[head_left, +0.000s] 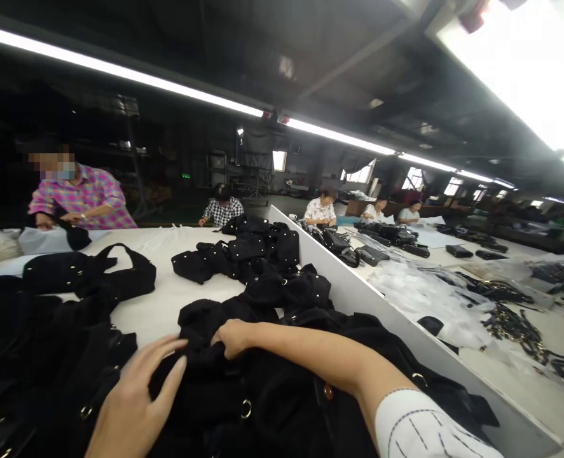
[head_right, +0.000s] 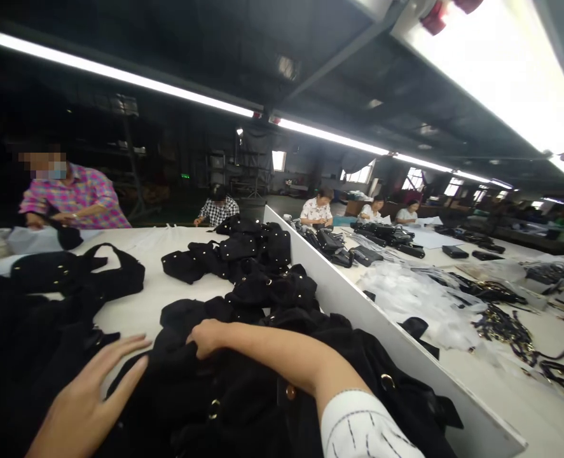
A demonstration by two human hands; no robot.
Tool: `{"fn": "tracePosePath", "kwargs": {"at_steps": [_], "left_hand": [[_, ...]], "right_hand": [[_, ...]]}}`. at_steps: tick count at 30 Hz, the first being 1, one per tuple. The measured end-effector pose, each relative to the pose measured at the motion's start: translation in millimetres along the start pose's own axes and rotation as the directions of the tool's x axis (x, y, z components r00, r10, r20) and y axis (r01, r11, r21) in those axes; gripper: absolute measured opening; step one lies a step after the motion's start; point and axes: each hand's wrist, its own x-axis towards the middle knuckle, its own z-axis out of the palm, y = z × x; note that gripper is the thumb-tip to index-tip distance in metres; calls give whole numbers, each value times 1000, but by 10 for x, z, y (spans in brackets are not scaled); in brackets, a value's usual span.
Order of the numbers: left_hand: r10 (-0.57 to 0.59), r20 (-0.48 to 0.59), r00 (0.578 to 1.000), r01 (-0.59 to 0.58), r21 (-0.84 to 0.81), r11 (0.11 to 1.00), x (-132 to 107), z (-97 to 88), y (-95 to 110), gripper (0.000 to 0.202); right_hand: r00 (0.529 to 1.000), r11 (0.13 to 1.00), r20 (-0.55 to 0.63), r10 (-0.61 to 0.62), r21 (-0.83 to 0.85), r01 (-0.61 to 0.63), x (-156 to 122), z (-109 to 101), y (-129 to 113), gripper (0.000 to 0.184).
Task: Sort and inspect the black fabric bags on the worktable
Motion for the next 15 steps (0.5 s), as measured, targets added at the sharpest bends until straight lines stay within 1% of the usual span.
{"fn": "tracePosePath", "kwargs": {"at_steps": [1, 2, 3, 4, 5, 6, 7, 8, 9, 10, 11, 12, 13, 14, 15], "left_hand": [[15, 51, 999, -15, 9, 1000, 286, 143, -7, 41], [58, 101, 993, -62, 39, 997, 568, 319, -21, 45], [77, 148, 986, -92, 92, 992, 816, 519, -41, 49], [51, 246, 968, -95, 170, 981, 1010, 734, -65, 53], [5, 363, 932, -93, 226, 970, 1136, 954, -89, 56], [-32, 466, 884, -100, 256, 962, 1192, 1166, -113, 58], [-51, 543, 838, -116, 269, 956, 1189, 1360, -136, 58], [-51, 596, 802, -140, 269, 953, 1143, 1528, -160, 57], [-29, 630, 776, -173, 257, 951, 1073, 1666, -186, 55], [-8, 659, 752, -196, 235, 952, 997, 1770, -216, 54], [-4, 694, 720, -200, 213, 956, 932, 1846, -252, 54], [-14, 730, 683, -183, 190, 965, 883, 1898, -291, 55], [-33, 763, 646, -149, 168, 974, 855, 1935, -333, 57], [-55, 789, 612, -108, 152, 982, 844, 1964, -375, 59], [-81, 804, 590, -70, 151, 986, 844, 1991, -415, 62]], "right_hand": [[1000, 1000, 17, -15, 12, 14, -16, -9, 12, 52], [999, 999, 25, -33, 32, 33, -55, -28, 26, 55], [998, 996, 28, -61, 61, 59, -108, -63, 49, 61], [994, 990, 33, -104, 103, 100, -166, -120, 91, 67], [985, 975, 58, -161, 165, 150, -217, -204, 160, 72], [968, 948, 108, -226, 255, 193, -253, -316, 264, 73], [946, 908, 162, -282, 365, 208, -267, -452, 409, 69], [926, 864, 219, -306, 473, 174, -255, -601, 593, 58], [934, 823, 250, -257, 563, 76, -215, -749, 813, 46], [977, 803, 192, -94, 594, -40, -148, -878, 1062, 35], [984, 804, 43, 171, 571, -165, -60, -972, 1327, 28], [893, 793, -139, 429, 532, -298, 45, -1018, 1595, 27], [782, 763, -251, 571, 514, -392, 160, -1009, 1854, 29], [670, 722, -325, 668, 504, -475, 279, -947, 2093, 31], [586, 677, -354, 729, 501, -539, 397, -839, 2305, 33]]}}
